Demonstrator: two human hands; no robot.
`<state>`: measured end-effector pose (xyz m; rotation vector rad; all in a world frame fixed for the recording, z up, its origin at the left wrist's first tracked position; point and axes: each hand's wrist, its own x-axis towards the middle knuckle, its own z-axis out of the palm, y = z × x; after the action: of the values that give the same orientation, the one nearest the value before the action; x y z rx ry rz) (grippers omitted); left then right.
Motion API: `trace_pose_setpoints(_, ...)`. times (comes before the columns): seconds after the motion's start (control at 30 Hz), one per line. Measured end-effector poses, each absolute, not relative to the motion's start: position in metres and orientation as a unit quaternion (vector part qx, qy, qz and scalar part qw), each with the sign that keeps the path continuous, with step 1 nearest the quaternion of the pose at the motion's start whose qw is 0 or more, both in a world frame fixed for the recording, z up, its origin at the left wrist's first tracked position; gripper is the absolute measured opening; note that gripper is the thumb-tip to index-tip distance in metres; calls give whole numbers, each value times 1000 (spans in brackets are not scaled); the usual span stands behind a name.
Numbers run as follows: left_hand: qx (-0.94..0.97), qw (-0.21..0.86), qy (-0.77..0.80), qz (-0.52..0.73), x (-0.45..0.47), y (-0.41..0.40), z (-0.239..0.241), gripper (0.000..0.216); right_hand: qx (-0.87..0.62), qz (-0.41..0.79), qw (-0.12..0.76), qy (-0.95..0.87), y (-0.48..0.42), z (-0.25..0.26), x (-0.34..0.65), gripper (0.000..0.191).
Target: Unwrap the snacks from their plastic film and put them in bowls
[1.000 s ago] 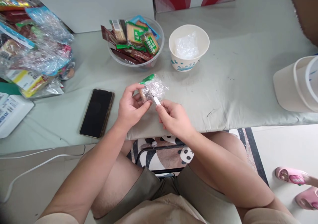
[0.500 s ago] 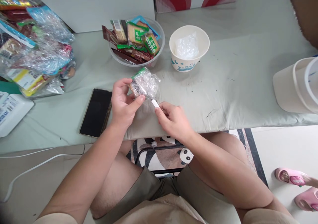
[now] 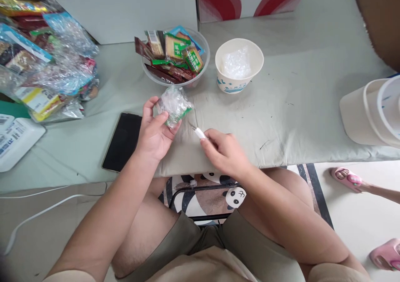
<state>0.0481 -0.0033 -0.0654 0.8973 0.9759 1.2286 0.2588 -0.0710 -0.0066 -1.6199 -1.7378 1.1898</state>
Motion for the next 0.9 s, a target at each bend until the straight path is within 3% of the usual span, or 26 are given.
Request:
trace_pose_setpoints(0.1,380,647,419,512,43,-2,-63,54,-622,261,265,-689,-63,-14,290,29)
trace_pose_setpoints(0.2,429,660,403,467,41,-6,-61,59,-687,132,237,-674,-53,-28,328,29)
trace_pose_setpoints(0.37,485,680,368,409,47,-13,-56,74,-773,108,173,-601,-42,-42,373,29)
trace_pose_setpoints(0.43,482,693,359,398,51,-14,-54,74,-780,82,184,-592,-41,-41,373,34)
trace_pose_setpoints(0.6,463,722,355,372,55,-17,-48,71,-541,57,308,-780,-50,-33,332,53)
trace_pose_setpoints(0.73,481,738,340,329,56,-19,-45,70,-394,90,336,-850,-59,-36,289,35)
trace_pose_setpoints(0.83,495,743,333,304,55,-20,-43,71,-397,110,394,-822,-60,-38,275,8)
trace_pose_setpoints(0.9,485,750,338,296,55,-20,-43,75,-419,137,418,-794,-59,-37,273,3)
